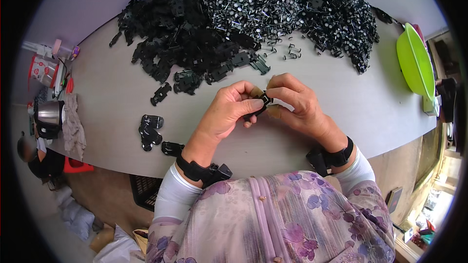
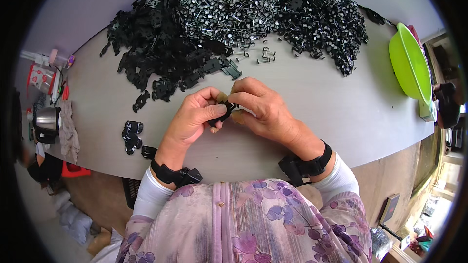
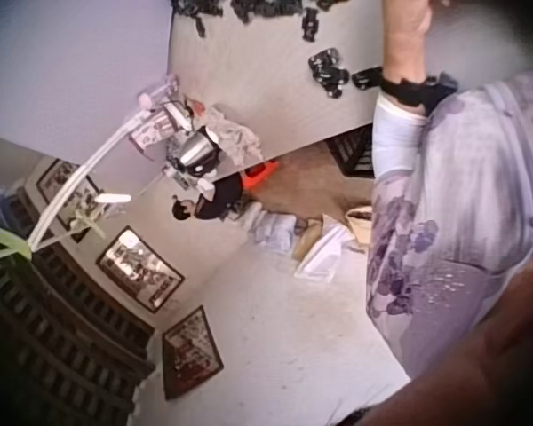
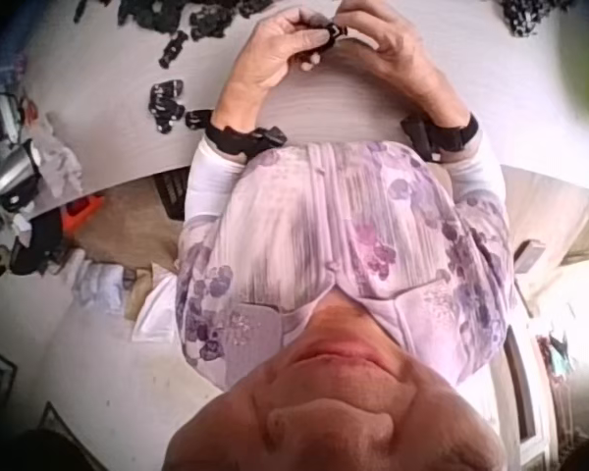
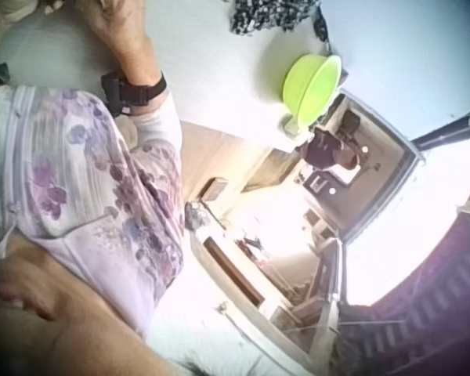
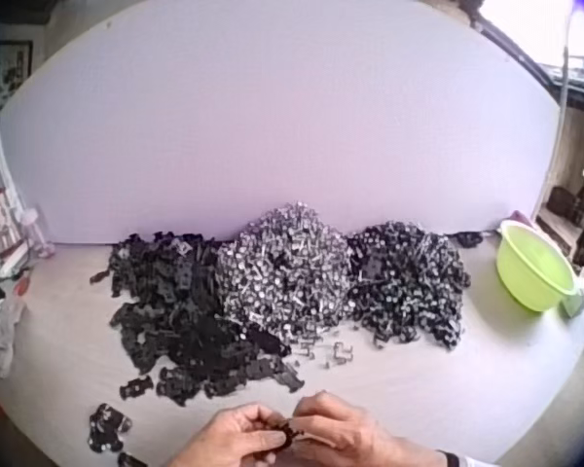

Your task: Manually assembling small black plastic components and metal rivets at a workbench.

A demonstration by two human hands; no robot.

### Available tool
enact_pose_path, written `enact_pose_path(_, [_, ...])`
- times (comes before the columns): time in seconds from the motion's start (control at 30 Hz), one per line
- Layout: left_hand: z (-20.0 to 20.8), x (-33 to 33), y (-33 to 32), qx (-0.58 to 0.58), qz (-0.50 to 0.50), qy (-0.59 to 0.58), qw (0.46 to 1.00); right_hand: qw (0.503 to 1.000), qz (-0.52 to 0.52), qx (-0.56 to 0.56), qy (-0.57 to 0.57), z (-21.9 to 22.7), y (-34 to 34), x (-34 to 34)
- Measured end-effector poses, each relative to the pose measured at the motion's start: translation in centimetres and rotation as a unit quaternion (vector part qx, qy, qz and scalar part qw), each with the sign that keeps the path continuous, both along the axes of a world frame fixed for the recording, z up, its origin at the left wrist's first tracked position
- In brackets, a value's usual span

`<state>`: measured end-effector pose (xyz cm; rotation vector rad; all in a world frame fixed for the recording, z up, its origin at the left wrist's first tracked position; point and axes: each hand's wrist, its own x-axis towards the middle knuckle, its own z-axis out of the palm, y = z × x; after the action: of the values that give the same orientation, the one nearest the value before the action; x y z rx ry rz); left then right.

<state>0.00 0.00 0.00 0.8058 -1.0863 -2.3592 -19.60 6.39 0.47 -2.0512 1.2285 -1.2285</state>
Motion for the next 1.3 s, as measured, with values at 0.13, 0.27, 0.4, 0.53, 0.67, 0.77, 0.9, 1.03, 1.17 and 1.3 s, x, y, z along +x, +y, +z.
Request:
enact_pose_path(0.13, [-0.4,0.1,-0.1,-0.011,0.031,-0.016,0.999,0.998,-0.003,-0.06,0.015,0.4,-0.2,0.2])
enact_pose_path(0.27, [-1.1,0.2,-0.3,0.061,0.008,-0.011,0.998,0.996,0.017,-0.063,0.066,0.5,0.2,0.5])
enact_pose_path(0.4, [-2.0,0.1,0.0,0.141,0.018,0.036,0.989,0.998,0.005,-0.04,0.055,0.3,0.8,0.6])
enact_pose_path(0.53, [-1.5,-0.3,0.7,0.137,0.019,0.068,0.988,0.995,0.006,-0.082,0.055,0.1,0.7,0.4])
enact_pose_path(0.67, [-1.5,-0.3,1.0,0.108,0.003,0.086,0.99,0.99,0.038,-0.123,0.063,0.4,0.8,0.6])
enact_pose_path(0.77, [-0.8,-0.5,0.9,0.07,0.014,0.019,0.997,0.988,0.027,-0.125,0.09,0.1,1.4,0.9])
enact_pose_path(0.9, [-0.9,-0.7,1.0,-0.046,0.007,-0.054,0.997,0.998,0.05,0.024,-0.038,0.8,0.3,-1.2])
enact_pose_path(1.03, [-1.3,-0.9,0.9,-0.027,0.049,-0.026,0.998,0.953,-0.287,-0.009,0.092,-0.3,-2.4,-8.1])
enact_pose_path(1.17, [-1.0,-1.3,0.7,-0.054,0.033,-0.036,0.997,0.898,-0.393,0.001,0.197,-2.8,-4.1,-11.5])
enact_pose_path(1.3, [-1.1,-1.1,0.8,-0.045,0.043,-0.046,0.997,0.923,-0.322,0.046,0.204,-2.6,-4.4,-11.8])
